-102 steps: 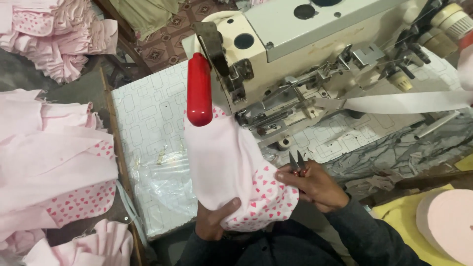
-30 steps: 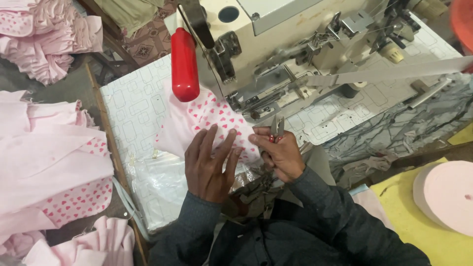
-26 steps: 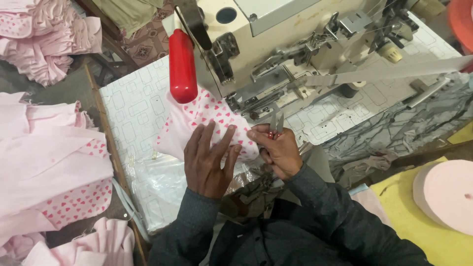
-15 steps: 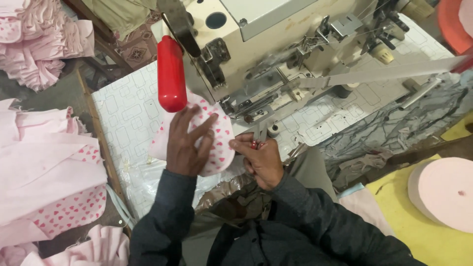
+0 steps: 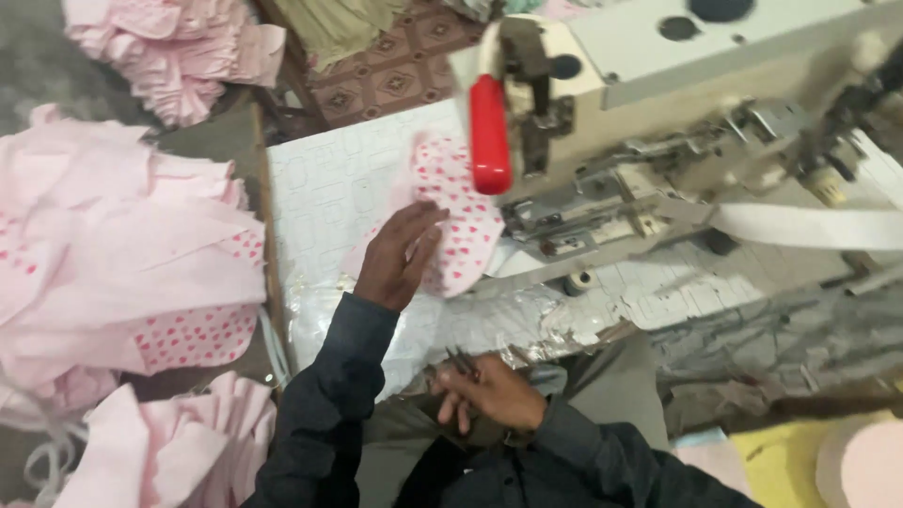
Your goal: Trimming excess threads or fabric from pink baby garments using small scissors at a sewing workstation.
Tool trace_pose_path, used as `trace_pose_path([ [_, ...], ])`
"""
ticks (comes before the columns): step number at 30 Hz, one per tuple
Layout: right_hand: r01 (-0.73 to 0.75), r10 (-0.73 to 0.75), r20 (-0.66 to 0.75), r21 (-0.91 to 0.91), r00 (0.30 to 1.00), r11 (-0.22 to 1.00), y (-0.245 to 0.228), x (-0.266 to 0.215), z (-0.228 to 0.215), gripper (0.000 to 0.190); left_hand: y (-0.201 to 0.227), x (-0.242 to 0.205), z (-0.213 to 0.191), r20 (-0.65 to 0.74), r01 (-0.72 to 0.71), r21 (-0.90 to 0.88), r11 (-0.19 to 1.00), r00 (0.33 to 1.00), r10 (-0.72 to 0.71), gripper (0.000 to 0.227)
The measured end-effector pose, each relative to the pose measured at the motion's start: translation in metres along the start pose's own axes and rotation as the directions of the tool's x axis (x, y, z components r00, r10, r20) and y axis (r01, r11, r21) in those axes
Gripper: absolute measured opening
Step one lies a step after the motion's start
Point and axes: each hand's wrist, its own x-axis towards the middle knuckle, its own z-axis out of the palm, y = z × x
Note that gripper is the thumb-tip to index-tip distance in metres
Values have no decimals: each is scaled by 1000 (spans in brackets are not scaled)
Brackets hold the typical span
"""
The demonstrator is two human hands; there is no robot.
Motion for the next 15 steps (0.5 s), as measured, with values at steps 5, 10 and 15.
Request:
trace_pose_path([
  [5,-147,189,366,-140,911,979,19,0,12,34,-81,-61,-97,-3,-105,314,944,994,111,36],
  [10,-414,395,264,18,880,910,17,0,10,31,-135,-97,-234,-366,331,759,561,929,-54,52],
  [15,-416,420,130,-56,898,908,-15,-13,21,29,-207,-122,-268,-482,492,816,302,869,-113,63],
])
